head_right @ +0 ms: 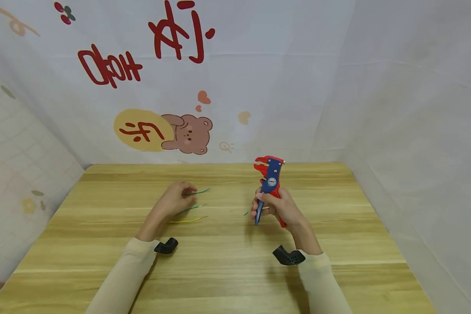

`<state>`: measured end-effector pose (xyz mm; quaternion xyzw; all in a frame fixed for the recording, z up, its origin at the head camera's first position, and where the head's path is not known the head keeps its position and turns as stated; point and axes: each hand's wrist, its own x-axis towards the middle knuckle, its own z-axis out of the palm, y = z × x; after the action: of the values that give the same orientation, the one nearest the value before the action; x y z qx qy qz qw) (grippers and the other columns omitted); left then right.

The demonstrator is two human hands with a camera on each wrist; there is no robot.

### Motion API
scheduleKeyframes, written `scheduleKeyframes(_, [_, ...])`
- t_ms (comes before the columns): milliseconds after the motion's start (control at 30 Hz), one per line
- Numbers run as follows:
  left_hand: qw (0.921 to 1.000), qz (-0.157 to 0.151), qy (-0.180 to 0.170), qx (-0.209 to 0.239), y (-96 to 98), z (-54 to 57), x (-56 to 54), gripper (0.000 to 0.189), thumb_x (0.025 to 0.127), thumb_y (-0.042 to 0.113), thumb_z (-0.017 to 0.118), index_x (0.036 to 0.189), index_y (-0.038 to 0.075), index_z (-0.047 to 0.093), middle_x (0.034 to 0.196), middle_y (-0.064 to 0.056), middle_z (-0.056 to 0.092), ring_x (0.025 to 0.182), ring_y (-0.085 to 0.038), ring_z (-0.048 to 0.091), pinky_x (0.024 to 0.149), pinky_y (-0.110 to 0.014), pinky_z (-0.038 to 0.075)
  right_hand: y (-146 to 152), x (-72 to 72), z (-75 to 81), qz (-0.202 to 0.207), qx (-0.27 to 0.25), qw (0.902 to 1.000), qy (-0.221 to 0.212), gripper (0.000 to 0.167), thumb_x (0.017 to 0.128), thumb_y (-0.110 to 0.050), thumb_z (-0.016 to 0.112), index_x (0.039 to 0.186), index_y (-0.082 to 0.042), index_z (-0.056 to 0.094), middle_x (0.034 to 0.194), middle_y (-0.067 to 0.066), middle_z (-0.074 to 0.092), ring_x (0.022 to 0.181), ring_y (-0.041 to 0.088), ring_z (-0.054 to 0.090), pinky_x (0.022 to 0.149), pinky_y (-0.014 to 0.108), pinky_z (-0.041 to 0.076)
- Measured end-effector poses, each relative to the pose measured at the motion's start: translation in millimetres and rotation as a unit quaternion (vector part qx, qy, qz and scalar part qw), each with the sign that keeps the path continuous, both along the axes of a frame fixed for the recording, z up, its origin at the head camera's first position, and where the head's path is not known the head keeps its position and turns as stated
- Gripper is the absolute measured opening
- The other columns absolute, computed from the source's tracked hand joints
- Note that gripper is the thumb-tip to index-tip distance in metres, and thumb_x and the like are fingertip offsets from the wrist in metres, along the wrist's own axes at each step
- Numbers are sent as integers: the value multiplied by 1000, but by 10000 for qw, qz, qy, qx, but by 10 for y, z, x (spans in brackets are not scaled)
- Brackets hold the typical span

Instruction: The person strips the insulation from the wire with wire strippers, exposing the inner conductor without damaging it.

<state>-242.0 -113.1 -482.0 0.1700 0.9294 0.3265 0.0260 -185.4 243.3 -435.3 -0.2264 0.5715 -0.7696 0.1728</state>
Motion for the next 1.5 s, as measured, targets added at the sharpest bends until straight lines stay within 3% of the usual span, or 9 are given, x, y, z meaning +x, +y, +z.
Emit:
scheduleKeyframes(133, [9999, 113, -38, -29, 8, -35, -9, 35, 95, 14, 71, 127, 2, 68, 115, -16, 65, 109, -32, 61, 97, -49, 51, -19, -7, -1, 6, 35, 10000, 11, 11, 107, -6, 45, 108, 4, 50, 86, 11, 67, 78, 24, 75, 79, 51, 62])
scheduleKeyframes(467, [9992, 288, 136, -228, 61, -132, -64, 5, 94, 15, 74, 93, 11, 71, 96, -8, 61, 89, -22, 57, 83, -40, 48, 17, -20, -23, -35, 55, 10000, -8, 9, 106, -5, 46, 106, 2, 51, 85, 9, 68, 77, 25, 77, 79, 49, 62])
scheduleKeyframes(767, [9953, 271, -99, -926, 101, -110, -6, 10, 100, 13, 65, 91, 10, 68, 96, -5, 64, 91, -21, 59, 85, -41, 54, -27, 18, -29, -35, 115, 9999, -68, 10, 107, -7, 46, 108, 2, 50, 86, 9, 69, 78, 24, 77, 78, 46, 62])
scheduleKeyframes(1067, [9982, 174, -214, -524, -10, -32, 56, 8, 102, 11, 61, 97, 10, 67, 92, -4, 68, 79, -17, 58, 78, -39, 52, -58, 34, -46, 17, 161, 9998, -104, 10, 106, -7, 48, 106, 1, 52, 85, 8, 69, 77, 25, 78, 79, 47, 62])
scheduleKeyframes(1300, [9994, 16, 192, -288, -59, 53, 79, 15, 103, 12, 61, 97, 9, 74, 90, -2, 69, 78, -17, 58, 79, -39, 52, -76, 45, -78, 59, 197, 9997, -107, 9, 106, -7, 48, 107, 1, 52, 86, 9, 68, 77, 25, 77, 79, 52, 61])
scheduleKeyframes(1500, [9986, -92, 491, -193, -11, 139, 112, 18, 105, 13, 58, 103, 7, 74, 96, -8, 73, 77, -16, 58, 78, -37, 51, -121, 73, -90, 59, 338, 9993, -161, 11, 106, -10, 50, 108, 1, 50, 85, 8, 68, 76, 24, 77, 78, 45, 63])
